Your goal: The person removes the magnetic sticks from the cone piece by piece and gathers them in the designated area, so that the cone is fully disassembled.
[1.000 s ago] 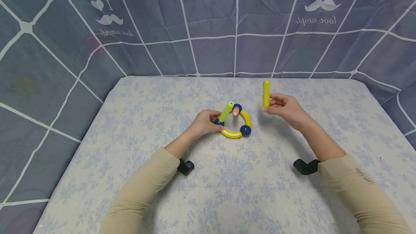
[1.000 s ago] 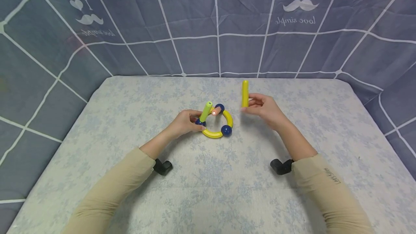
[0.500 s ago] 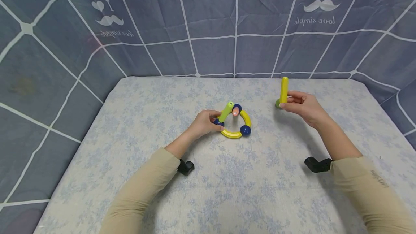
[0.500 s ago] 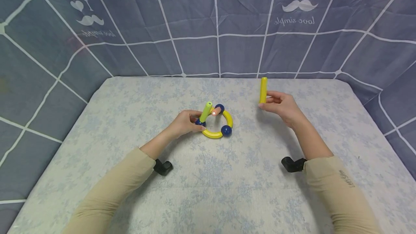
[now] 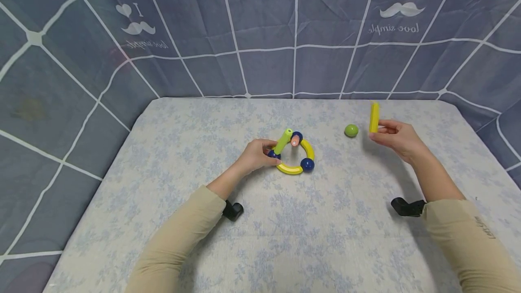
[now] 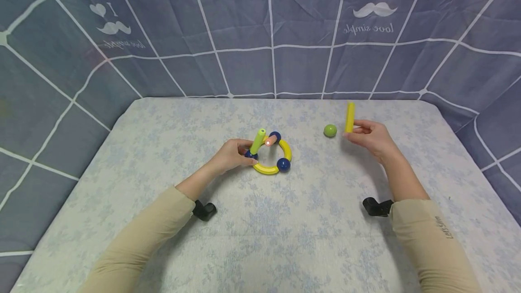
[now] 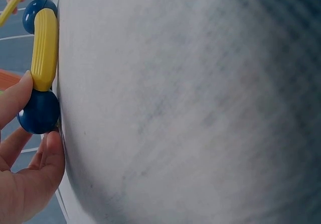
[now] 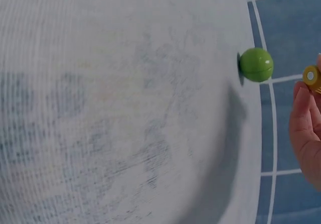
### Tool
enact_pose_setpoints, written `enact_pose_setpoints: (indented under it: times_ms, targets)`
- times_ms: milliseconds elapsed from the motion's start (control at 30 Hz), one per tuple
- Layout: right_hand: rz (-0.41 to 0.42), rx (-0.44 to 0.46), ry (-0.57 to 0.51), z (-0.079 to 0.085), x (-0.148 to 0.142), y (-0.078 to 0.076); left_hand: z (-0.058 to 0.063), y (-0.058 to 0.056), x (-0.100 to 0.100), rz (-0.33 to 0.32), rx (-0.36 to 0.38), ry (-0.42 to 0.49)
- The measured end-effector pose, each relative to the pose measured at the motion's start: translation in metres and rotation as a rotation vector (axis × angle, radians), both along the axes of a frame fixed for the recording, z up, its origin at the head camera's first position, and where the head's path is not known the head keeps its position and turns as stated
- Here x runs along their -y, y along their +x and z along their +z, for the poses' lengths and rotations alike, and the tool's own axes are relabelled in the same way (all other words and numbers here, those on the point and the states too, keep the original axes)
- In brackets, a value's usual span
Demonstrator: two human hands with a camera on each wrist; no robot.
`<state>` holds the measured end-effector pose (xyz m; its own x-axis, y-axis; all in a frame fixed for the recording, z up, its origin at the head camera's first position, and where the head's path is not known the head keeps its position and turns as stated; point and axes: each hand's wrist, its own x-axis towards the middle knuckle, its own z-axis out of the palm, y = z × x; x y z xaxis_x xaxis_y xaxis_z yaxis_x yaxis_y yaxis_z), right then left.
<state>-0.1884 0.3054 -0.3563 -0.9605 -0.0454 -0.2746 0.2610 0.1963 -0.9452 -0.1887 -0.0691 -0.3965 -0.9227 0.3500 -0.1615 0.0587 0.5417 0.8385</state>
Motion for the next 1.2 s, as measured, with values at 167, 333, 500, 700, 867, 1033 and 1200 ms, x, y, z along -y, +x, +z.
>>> enact_pose_setpoints:
  times_ms: [167,333,500,700,867,1033,1200]
  targets:
    - [-0.021,0.039,0.055,-0.008,-0.006,-0.002,0.001,0.000,0.000,0.004,0.006,0.002]
    - [-0.044,0.037,0.092,-0.019,-0.008,-0.006,0.001,-0.001,0.000,0.003,-0.004,0.004]
    - [-0.036,0.030,0.124,-0.029,-0.010,-0.010,0.002,0.000,0.001,-0.005,-0.016,0.002]
    - [-0.021,0.026,0.194,-0.034,-0.010,-0.013,0.001,0.000,0.000,-0.001,-0.005,-0.010]
    - [-0.018,0.018,0.292,-0.039,-0.011,-0.018,0.000,-0.001,-0.001,0.001,-0.015,-0.032]
    - [-0.002,0.012,0.365,-0.038,-0.008,-0.022,0.000,-0.001,-0.001,-0.001,-0.015,-0.030]
    - [0.038,0.034,0.426,-0.036,-0.004,-0.024,-0.001,-0.002,0.000,0.004,-0.010,-0.034]
